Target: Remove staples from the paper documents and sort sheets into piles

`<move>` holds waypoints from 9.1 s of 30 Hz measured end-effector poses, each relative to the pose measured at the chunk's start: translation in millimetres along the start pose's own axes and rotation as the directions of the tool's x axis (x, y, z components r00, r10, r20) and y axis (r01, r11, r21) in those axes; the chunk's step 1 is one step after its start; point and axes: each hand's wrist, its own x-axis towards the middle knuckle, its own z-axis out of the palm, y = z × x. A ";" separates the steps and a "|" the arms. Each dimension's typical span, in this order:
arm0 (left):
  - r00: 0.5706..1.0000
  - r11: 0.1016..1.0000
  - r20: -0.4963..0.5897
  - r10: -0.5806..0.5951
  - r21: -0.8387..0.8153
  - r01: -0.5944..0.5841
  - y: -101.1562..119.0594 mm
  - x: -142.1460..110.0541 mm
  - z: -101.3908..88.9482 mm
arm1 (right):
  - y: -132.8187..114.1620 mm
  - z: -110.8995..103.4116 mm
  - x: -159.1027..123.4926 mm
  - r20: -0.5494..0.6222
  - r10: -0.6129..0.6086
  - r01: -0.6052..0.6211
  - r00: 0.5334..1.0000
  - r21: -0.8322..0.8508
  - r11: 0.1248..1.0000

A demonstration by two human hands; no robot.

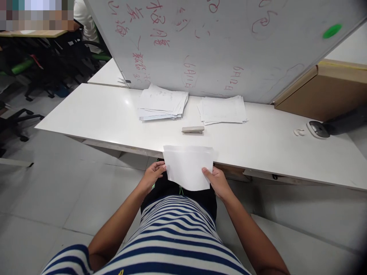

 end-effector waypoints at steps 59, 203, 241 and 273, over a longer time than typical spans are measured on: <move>0.988 0.990 -0.090 0.125 -0.056 -0.130 -6.5 14.5 5.6 | -2.3 -14.6 4.2 -0.069 -0.110 0.110 0.991 -0.009 0.994; 0.719 0.036 0.448 0.531 0.836 -0.548 101.9 122.5 73.8 | -70.0 -76.9 21.2 -0.570 -0.235 0.038 0.787 -0.335 0.942; 0.666 -0.005 0.407 0.626 0.855 -0.518 93.0 130.4 76.4 | -91.3 -66.8 106.7 -0.052 -0.549 -0.044 0.834 -0.999 0.028; 0.758 0.057 0.124 0.640 0.977 -0.207 191.8 208.5 37.1 | -60.2 -65.2 105.3 -0.140 -0.521 -0.077 0.842 -0.987 0.140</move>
